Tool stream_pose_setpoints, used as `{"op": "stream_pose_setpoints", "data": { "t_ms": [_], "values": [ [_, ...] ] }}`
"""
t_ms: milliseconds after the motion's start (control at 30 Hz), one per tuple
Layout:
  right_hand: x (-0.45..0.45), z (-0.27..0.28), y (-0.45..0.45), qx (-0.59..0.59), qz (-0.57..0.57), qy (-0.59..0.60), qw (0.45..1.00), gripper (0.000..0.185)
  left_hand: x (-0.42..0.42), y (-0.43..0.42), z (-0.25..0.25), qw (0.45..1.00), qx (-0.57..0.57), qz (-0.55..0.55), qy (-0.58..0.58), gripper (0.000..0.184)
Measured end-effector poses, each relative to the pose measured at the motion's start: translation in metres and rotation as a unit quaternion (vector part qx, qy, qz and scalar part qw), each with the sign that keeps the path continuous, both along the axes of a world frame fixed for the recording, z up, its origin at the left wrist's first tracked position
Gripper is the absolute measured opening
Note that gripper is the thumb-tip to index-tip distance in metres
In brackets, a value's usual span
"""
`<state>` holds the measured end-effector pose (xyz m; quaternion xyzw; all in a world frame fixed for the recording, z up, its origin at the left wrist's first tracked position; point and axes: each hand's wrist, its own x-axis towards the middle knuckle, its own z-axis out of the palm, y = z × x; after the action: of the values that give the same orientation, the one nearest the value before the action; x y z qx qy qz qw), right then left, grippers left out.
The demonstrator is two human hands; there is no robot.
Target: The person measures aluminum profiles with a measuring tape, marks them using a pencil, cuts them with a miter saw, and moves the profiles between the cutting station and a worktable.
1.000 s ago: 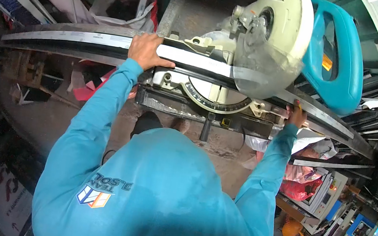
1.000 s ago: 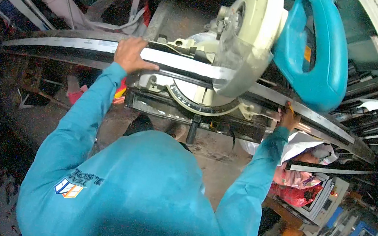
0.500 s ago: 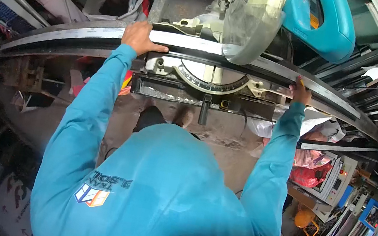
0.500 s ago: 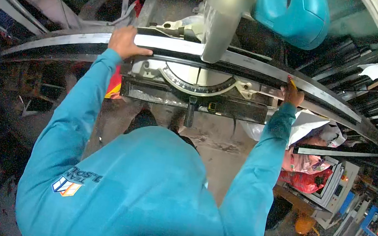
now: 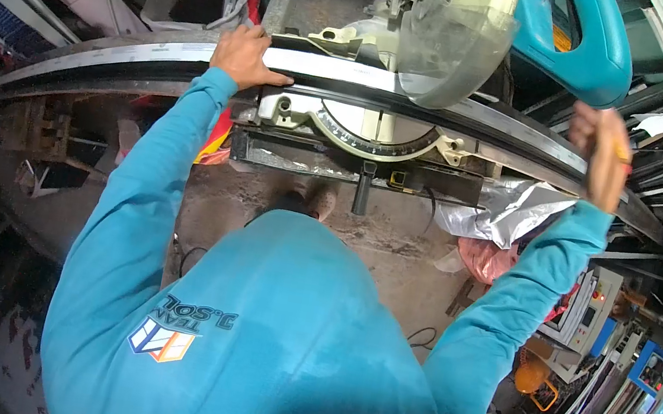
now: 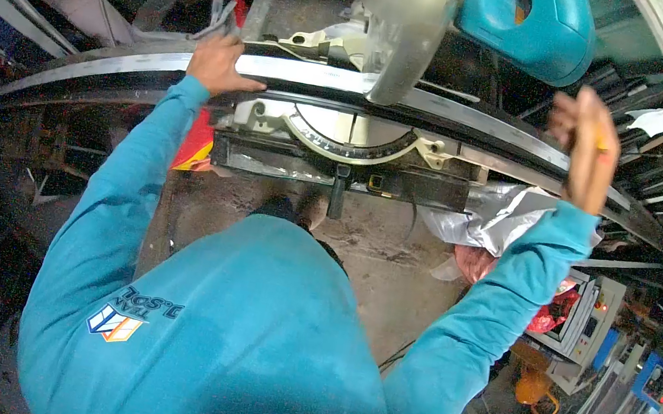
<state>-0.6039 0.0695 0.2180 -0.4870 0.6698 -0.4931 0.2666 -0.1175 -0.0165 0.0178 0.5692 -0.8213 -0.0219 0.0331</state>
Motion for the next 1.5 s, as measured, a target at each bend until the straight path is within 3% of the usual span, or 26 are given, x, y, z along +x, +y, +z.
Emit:
{"op": "stream_pose_setpoints", "data": {
  "t_ms": [133, 200, 233, 267, 300, 333, 433, 533, 600, 867, 1500],
  "values": [
    [0.101, 0.105, -0.019, -0.055, 0.08, 0.07, 0.993, 0.056, 0.0, 0.003, 0.002, 1.0, -0.02, 0.005, -0.004, 0.079],
    [0.124, 0.133, -0.047, -0.047, 0.218, 0.034, 0.974, 0.029, 0.003, 0.002, 0.008, 1.0, 0.015, 0.0, 0.006, 0.08],
    [0.133, 0.121, -0.057, -0.09, 0.226, 0.101, 0.965, 0.028, 0.008, -0.005, 0.001, 0.999, 0.03, -0.013, 0.032, 0.081],
    [0.154, 0.15, -0.066, 0.039, 0.121, 0.496, 0.859, 0.033, 0.011, -0.009, 0.0, 0.999, 0.033, -0.013, 0.036, 0.081],
    [0.16, 0.149, -0.07, 0.043, 0.122, 0.5, 0.856, 0.033, 0.012, -0.011, 0.002, 0.997, 0.063, -0.013, 0.034, 0.081],
    [0.165, 0.146, -0.075, 0.051, 0.067, 0.474, 0.877, 0.038, 0.014, -0.011, 0.003, 0.995, 0.094, -0.012, 0.032, 0.082],
    [0.169, 0.133, -0.084, 0.063, -0.036, 0.426, 0.902, 0.047, 0.012, -0.003, -0.002, 0.997, 0.044, -0.006, 0.06, 0.082],
    [0.133, 0.107, -0.07, 0.155, 0.133, 0.179, 0.962, 0.046, 0.012, -0.002, -0.003, 0.998, 0.019, -0.005, 0.066, 0.082],
    [0.141, 0.089, -0.044, 0.083, 0.09, 0.202, 0.972, 0.045, 0.011, -0.004, -0.006, 0.998, 0.031, 0.005, 0.053, 0.082],
    [0.174, 0.028, 0.022, 0.016, -0.025, 0.124, 0.992, 0.035, 0.01, -0.005, -0.008, 0.999, 0.014, -0.014, 0.043, 0.083],
    [0.176, 0.022, 0.026, -0.009, -0.018, 0.141, 0.99, 0.033, 0.006, -0.006, -0.005, 0.999, 0.027, -0.018, 0.033, 0.087]
  ]
}}
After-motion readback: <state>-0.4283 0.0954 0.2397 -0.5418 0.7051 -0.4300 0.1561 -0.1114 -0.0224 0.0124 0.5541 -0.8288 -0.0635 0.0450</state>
